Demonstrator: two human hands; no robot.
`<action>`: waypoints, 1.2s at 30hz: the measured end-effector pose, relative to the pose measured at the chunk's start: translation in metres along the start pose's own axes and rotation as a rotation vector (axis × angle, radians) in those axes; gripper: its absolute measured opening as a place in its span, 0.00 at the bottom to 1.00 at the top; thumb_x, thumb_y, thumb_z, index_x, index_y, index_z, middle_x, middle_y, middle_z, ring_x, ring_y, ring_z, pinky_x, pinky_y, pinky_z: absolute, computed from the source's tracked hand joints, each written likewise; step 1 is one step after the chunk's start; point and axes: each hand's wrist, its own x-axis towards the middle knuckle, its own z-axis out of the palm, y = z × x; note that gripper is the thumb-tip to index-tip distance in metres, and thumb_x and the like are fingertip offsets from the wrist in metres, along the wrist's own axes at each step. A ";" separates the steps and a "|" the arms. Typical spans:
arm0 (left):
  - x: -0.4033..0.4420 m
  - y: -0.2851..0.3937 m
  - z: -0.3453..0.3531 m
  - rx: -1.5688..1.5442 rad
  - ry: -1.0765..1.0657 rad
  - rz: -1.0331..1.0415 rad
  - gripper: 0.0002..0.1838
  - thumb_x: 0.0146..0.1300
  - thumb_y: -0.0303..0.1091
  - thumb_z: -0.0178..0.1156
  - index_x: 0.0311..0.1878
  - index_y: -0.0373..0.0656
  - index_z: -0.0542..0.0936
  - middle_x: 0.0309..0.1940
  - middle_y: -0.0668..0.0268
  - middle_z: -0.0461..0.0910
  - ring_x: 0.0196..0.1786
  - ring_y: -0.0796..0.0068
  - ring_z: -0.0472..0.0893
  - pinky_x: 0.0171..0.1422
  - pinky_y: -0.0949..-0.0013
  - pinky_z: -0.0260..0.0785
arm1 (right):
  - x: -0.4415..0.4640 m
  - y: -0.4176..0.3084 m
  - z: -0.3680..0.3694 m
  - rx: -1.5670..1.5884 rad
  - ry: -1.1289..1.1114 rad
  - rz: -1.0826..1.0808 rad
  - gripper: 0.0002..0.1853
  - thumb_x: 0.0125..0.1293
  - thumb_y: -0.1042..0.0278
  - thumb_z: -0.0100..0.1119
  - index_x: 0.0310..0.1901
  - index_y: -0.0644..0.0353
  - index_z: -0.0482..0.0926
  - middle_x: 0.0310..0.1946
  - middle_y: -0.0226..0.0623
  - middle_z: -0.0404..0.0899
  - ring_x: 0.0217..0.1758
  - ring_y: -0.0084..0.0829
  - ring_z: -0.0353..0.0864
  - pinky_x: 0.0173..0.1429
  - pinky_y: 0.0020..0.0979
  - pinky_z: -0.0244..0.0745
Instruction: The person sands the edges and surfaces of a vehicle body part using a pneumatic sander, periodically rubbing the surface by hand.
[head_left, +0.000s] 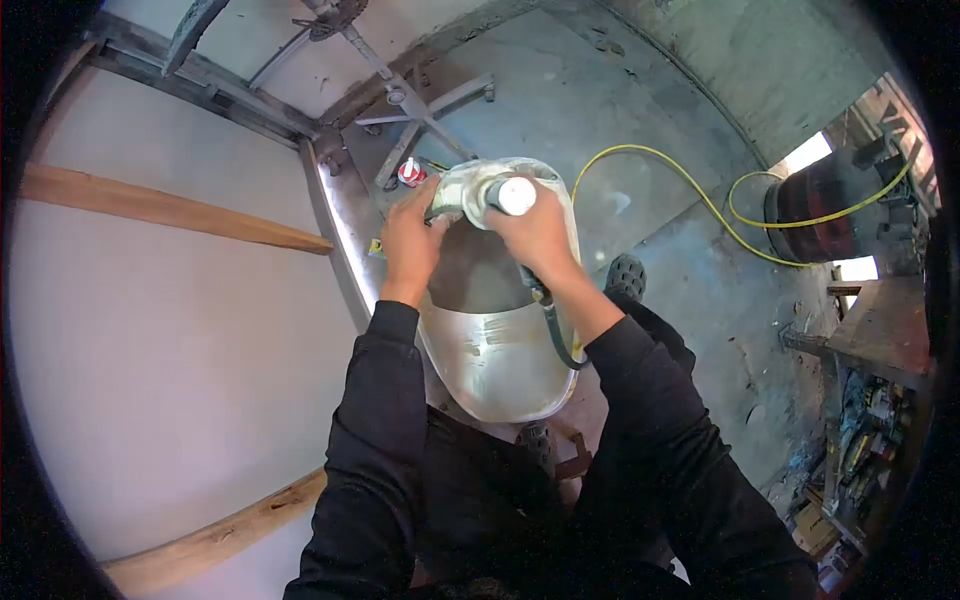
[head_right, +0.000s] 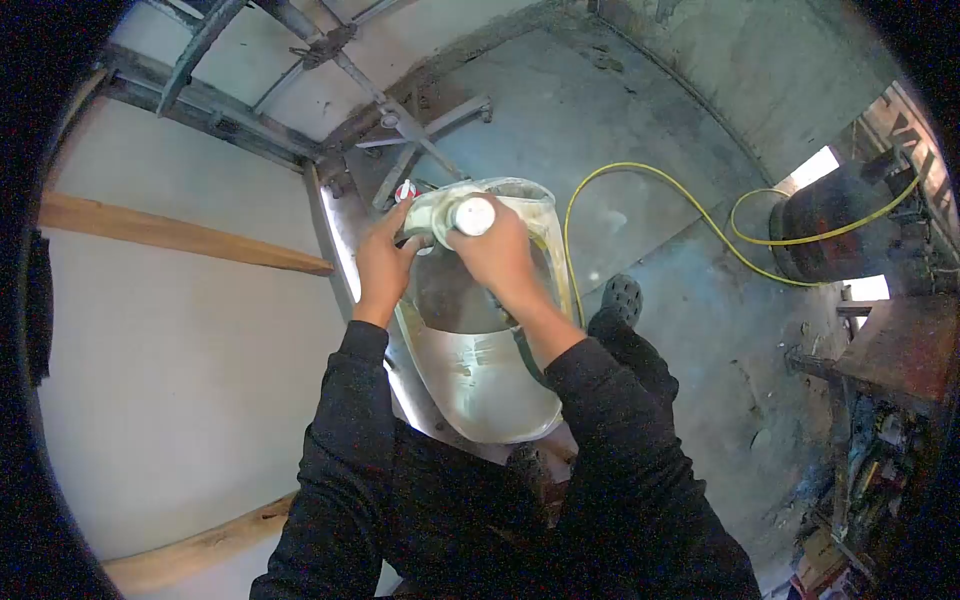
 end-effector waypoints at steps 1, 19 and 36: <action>0.001 0.001 0.001 -0.024 -0.007 -0.007 0.33 0.56 0.26 0.71 0.68 0.48 0.78 0.64 0.58 0.81 0.63 0.51 0.79 0.69 0.56 0.70 | 0.004 0.003 -0.007 0.013 -0.019 0.004 0.22 0.51 0.69 0.73 0.49 0.67 0.83 0.39 0.45 0.88 0.44 0.36 0.88 0.52 0.36 0.80; 0.001 -0.002 0.001 -0.002 0.013 0.011 0.35 0.56 0.31 0.73 0.70 0.50 0.77 0.62 0.58 0.82 0.60 0.51 0.79 0.66 0.54 0.71 | 0.005 0.001 0.001 -0.008 0.007 0.011 0.21 0.50 0.70 0.72 0.48 0.66 0.84 0.39 0.44 0.88 0.43 0.34 0.88 0.52 0.35 0.80; 0.002 -0.004 0.002 0.014 -0.003 0.007 0.35 0.56 0.31 0.73 0.70 0.49 0.77 0.62 0.60 0.82 0.59 0.51 0.80 0.66 0.55 0.72 | -0.002 0.002 0.021 0.013 -0.003 -0.055 0.24 0.50 0.71 0.73 0.50 0.67 0.83 0.43 0.44 0.87 0.47 0.34 0.87 0.55 0.34 0.79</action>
